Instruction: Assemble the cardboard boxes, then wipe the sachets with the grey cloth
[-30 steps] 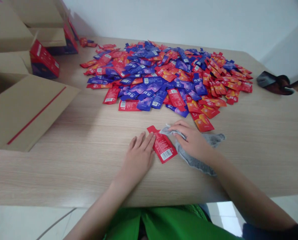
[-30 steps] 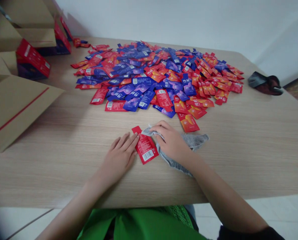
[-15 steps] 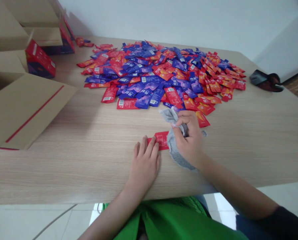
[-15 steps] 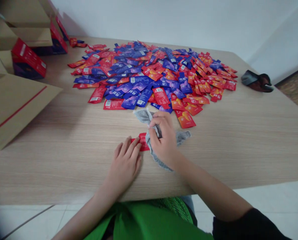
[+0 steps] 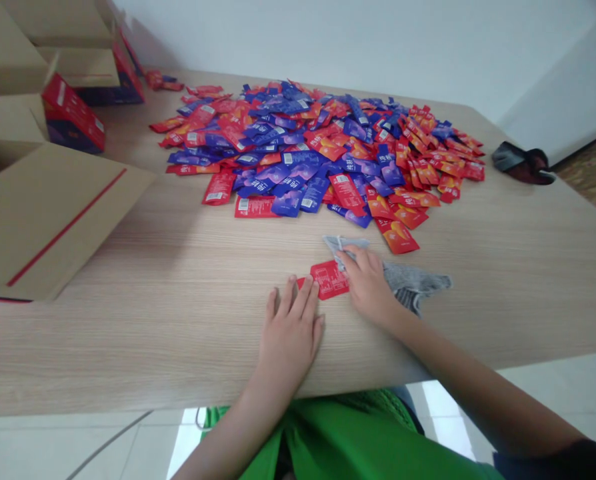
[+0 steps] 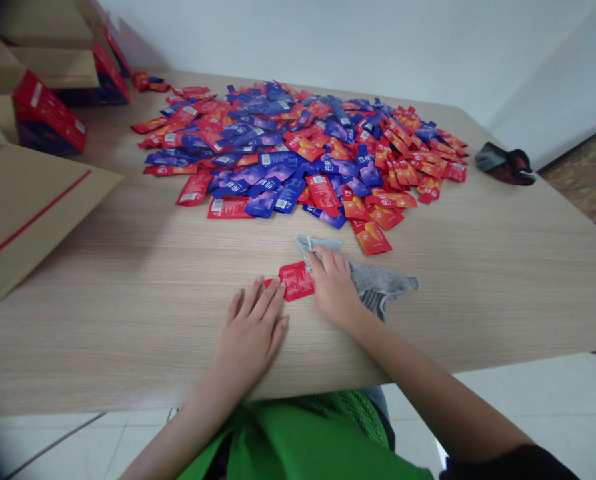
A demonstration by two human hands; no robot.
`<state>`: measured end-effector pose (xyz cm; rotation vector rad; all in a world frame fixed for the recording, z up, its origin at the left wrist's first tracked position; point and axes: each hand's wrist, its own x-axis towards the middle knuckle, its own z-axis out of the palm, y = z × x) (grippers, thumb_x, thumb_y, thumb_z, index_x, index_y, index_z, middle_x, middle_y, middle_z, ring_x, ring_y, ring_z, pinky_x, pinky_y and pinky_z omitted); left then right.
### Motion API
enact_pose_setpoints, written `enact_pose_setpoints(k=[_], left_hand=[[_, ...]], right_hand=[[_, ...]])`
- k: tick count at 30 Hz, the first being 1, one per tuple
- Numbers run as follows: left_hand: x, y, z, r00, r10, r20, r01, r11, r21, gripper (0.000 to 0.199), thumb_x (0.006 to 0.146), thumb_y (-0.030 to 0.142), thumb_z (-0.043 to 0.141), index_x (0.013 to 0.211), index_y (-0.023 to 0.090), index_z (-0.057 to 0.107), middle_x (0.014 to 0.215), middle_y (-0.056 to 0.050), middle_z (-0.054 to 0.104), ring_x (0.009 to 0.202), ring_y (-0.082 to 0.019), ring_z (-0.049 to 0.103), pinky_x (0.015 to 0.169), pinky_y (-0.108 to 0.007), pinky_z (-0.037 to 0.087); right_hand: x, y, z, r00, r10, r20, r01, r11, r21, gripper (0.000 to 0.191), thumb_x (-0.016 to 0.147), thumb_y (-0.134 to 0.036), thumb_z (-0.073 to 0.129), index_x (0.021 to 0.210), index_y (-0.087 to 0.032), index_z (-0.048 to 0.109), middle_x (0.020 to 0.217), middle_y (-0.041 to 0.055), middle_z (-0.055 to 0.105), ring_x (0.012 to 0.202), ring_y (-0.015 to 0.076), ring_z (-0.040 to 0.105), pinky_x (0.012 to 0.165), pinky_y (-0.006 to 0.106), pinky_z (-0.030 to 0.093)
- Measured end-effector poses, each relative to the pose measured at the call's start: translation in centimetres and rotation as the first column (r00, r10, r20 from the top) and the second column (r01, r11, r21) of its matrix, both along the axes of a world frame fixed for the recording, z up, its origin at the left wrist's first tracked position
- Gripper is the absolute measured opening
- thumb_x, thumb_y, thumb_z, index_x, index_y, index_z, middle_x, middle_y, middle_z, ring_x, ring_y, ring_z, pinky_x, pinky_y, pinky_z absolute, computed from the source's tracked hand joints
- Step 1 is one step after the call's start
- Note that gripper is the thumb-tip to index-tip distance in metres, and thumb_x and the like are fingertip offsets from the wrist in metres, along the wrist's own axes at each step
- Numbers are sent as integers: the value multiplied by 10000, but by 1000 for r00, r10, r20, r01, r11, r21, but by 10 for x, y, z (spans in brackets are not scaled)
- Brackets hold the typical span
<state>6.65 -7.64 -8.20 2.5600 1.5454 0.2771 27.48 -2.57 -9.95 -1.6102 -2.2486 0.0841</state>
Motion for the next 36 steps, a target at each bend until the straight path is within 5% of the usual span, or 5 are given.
enact_pose_setpoints(k=[17, 21, 25, 30, 36], left_hand=[[-4, 3, -3, 999, -17, 48, 16, 1000, 9, 491, 980, 354, 410, 1454, 232, 452, 1518, -38, 463, 1430, -307, 353, 1118, -542, 335], [-4, 2, -3, 999, -12, 49, 11, 1000, 23, 483, 973, 341, 430, 1445, 243, 464, 1509, -40, 476, 1423, -304, 366, 1113, -538, 347], [-6, 2, -4, 998, -23, 53, 22, 999, 34, 470, 962, 333, 452, 1421, 243, 496, 1504, -43, 482, 1411, -309, 382, 1103, -539, 360], [-4, 3, -5, 999, -4, 39, 2, 998, 58, 453, 956, 323, 450, 1394, 235, 525, 1478, -34, 514, 1402, -311, 398, 1088, -548, 375], [-2, 3, -7, 1000, 2, 26, -4, 996, 85, 459, 958, 306, 429, 1399, 219, 523, 1483, -26, 505, 1386, -318, 419, 1074, -558, 385]], right_hand=[[13, 14, 112, 810, -96, -579, 243, 953, 181, 23, 897, -256, 590, 902, -233, 590, 756, -15, 556, 641, 139, 514, 593, 286, 421], [23, 13, 101, 705, -36, -708, 493, 742, 454, 37, 943, -258, 536, 914, -239, 550, 814, 10, 512, 748, 156, 514, 694, 310, 429], [38, -3, 69, 919, -62, -390, 109, 989, 100, 73, 897, -305, 590, 934, -243, 600, 859, 29, 580, 753, 183, 571, 689, 342, 483], [31, -13, 41, 996, -62, -61, 66, 996, 63, 469, 733, -480, 754, 1103, -222, 623, 1375, 163, 474, 1258, 385, 456, 1014, 580, 405], [14, -5, 19, 998, 32, 56, -33, 999, 25, 400, 910, -321, 568, 1293, -206, 547, 1327, 159, 543, 1166, 346, 519, 981, 544, 430]])
